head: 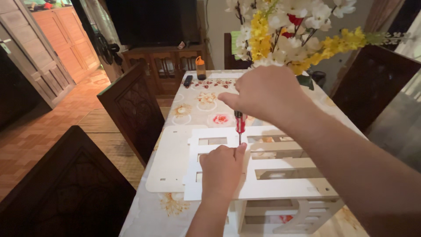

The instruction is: The person uses a screwdriver to tighten screws into a white wooden furniture frame on a dining table. The hands hold the frame steady while turning the screwdriver repeatedly at different screw locations.

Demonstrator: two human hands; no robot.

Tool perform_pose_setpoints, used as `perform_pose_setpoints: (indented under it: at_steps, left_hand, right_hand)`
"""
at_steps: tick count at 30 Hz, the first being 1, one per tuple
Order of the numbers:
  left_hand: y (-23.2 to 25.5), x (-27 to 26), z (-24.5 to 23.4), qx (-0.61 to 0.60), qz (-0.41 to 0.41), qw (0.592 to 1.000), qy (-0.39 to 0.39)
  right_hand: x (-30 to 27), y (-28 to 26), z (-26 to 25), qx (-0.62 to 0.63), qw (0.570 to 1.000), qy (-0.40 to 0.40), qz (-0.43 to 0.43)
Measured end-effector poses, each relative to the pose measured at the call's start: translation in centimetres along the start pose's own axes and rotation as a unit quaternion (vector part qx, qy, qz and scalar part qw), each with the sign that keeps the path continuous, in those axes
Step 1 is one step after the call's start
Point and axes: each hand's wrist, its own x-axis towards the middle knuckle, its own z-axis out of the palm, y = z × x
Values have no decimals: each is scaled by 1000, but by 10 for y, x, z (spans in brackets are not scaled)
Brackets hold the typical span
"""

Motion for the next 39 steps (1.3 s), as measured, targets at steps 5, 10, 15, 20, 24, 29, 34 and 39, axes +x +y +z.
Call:
perform_pose_setpoints:
  at_steps: [5, 10, 15, 20, 24, 29, 34, 39]
  left_hand:
    - [-3, -5, 3, -55, 60, 995, 51]
    - [-2, -3, 6, -10, 50, 998, 27]
    - [-3, -2, 8, 11, 53, 998, 34]
    - [-2, -3, 8, 2, 62, 997, 49]
    - [-1, 0, 8, 19, 48, 998, 34]
    - [-2, -1, 9, 16, 49, 998, 41]
    - [-1, -1, 7, 8, 40, 999, 34]
    - [1, -4, 4, -2, 39, 998, 39]
  right_hand:
    - [-5, 4, 4, 159, 987, -37, 1]
    - [-9, 23, -1, 295, 945, -95, -102]
    - [-15, 24, -17, 295, 944, -146, -7]
    - [-15, 23, -16, 300, 945, -132, -6]
    - [-15, 19, -14, 208, 975, -74, -27]
    - [-15, 10, -5, 91, 995, -28, 42]
    - [-13, 17, 14, 148, 989, -16, 2]
    - [-15, 33, 12, 277, 951, -70, -118]
